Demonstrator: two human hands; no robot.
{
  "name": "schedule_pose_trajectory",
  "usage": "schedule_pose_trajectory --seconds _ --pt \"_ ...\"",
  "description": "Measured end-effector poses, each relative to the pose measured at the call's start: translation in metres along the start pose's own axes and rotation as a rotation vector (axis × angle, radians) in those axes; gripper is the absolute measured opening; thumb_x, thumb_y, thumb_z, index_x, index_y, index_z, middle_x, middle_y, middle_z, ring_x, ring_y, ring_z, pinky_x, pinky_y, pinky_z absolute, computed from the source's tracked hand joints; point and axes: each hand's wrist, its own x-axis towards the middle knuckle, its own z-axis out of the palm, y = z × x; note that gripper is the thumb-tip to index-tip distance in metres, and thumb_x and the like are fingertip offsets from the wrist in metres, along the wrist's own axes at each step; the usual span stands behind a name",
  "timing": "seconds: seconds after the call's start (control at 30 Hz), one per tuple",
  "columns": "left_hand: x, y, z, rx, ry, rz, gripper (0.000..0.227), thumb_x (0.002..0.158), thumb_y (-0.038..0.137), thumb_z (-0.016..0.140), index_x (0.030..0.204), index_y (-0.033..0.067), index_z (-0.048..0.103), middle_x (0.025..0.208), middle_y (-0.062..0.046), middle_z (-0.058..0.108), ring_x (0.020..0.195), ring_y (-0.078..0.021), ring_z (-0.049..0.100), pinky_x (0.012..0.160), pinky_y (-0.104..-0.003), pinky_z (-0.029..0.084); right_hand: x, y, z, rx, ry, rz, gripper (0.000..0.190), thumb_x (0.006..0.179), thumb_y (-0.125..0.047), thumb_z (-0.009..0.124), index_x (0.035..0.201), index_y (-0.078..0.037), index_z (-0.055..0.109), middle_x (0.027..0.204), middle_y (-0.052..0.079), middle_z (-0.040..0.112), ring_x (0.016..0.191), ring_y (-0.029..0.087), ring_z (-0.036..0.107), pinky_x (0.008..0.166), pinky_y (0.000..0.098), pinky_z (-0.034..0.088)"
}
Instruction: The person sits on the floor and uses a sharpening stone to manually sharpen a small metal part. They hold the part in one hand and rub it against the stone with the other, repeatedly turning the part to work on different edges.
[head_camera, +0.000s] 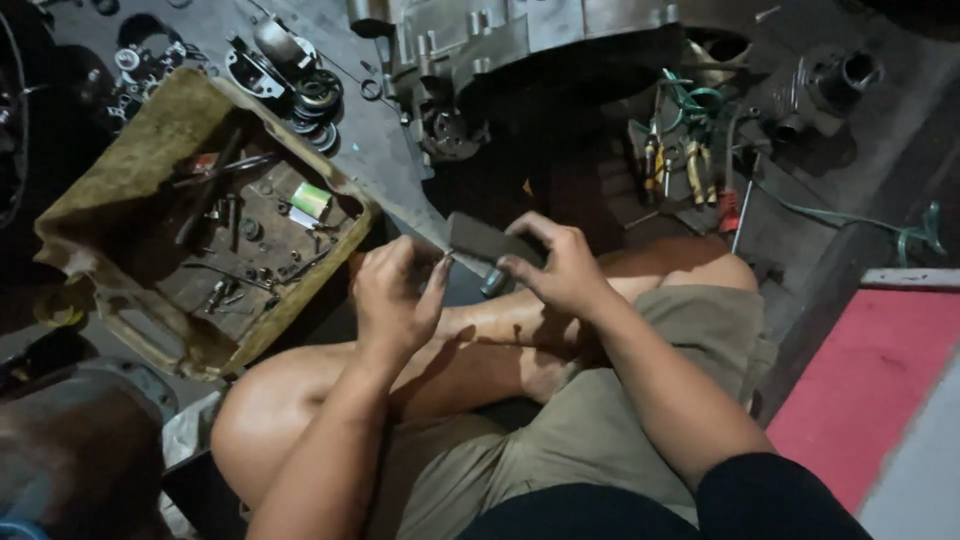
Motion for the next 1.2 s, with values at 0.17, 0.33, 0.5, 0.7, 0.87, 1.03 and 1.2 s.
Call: schedule_pose_trajectory --seconds 0.17,0.33,0.5,0.7,0.87,1.03,1.2 --pt "0.004 0.005 -0.002 -0.050 0.030 0.044 0.014 0.087 0.022 0.077 0.084 0.0159 0.066 0.065 -0.005 0.060 0.070 -0.0360 0.065 0.073 -0.044 0.053 0.001 -0.006 -0.001 -0.041 0.040 0.047 0.034 0.085 -0.040 0.078 0.106 -0.014 0.070 0.084 0.016 0.073 0.081 0.038 0.073 0.072 0.0451 0.055" --pt "-0.001 0.000 0.003 -0.063 0.046 0.044 0.015 0.087 0.023 0.078 0.081 0.0168 0.066 0.063 -0.004 0.058 0.067 -0.0349 0.064 0.071 -0.043 0.052 -0.001 -0.010 -0.002 -0.073 0.046 0.073 0.032 0.085 -0.034 0.076 0.105 -0.010 0.069 0.083 0.021 0.072 0.081 0.044 0.072 0.071 0.0477 0.055" --pt "0.002 0.002 0.003 -0.105 0.070 0.060 0.014 0.089 0.023 0.077 0.082 0.0153 0.067 0.067 -0.006 0.063 0.072 -0.0368 0.066 0.074 -0.044 0.053 0.003 -0.013 0.000 -0.034 0.013 0.098 0.036 0.085 -0.044 0.077 0.103 -0.014 0.071 0.081 0.015 0.074 0.079 0.036 0.073 0.070 0.0434 0.055" --pt "-0.001 -0.002 0.005 -0.112 0.080 0.064 0.017 0.087 0.023 0.078 0.080 0.0137 0.065 0.069 -0.008 0.063 0.076 -0.0385 0.066 0.076 -0.045 0.054 -0.001 -0.019 0.005 0.039 -0.002 0.104 0.034 0.080 -0.040 0.081 0.102 -0.015 0.072 0.084 0.013 0.076 0.083 0.033 0.075 0.073 0.0428 0.056" --pt "0.001 -0.003 0.006 -0.160 0.098 0.062 0.012 0.087 0.019 0.079 0.083 0.0130 0.069 0.070 -0.008 0.065 0.073 -0.0377 0.066 0.075 -0.043 0.053 0.001 -0.014 0.004 0.036 0.044 0.095 0.035 0.084 -0.042 0.079 0.103 -0.015 0.071 0.085 0.013 0.075 0.083 0.033 0.074 0.073 0.0423 0.055" --pt "0.002 0.003 0.005 -0.177 0.127 0.048 0.009 0.087 0.014 0.079 0.084 0.0114 0.070 0.068 -0.008 0.064 0.069 -0.0376 0.064 0.073 -0.043 0.053 0.001 -0.015 0.005 0.037 0.096 0.092 0.038 0.087 -0.045 0.076 0.102 -0.012 0.069 0.083 0.016 0.073 0.079 0.036 0.072 0.070 0.0441 0.054" --pt "0.000 0.007 0.007 -0.189 0.156 0.035 0.009 0.087 0.010 0.079 0.087 0.0087 0.071 0.064 -0.009 0.062 0.068 -0.0384 0.063 0.073 -0.043 0.054 0.003 -0.014 0.008 0.038 0.081 0.075 0.036 0.087 -0.044 0.077 0.101 -0.012 0.070 0.081 0.016 0.073 0.078 0.037 0.072 0.069 0.0438 0.054"
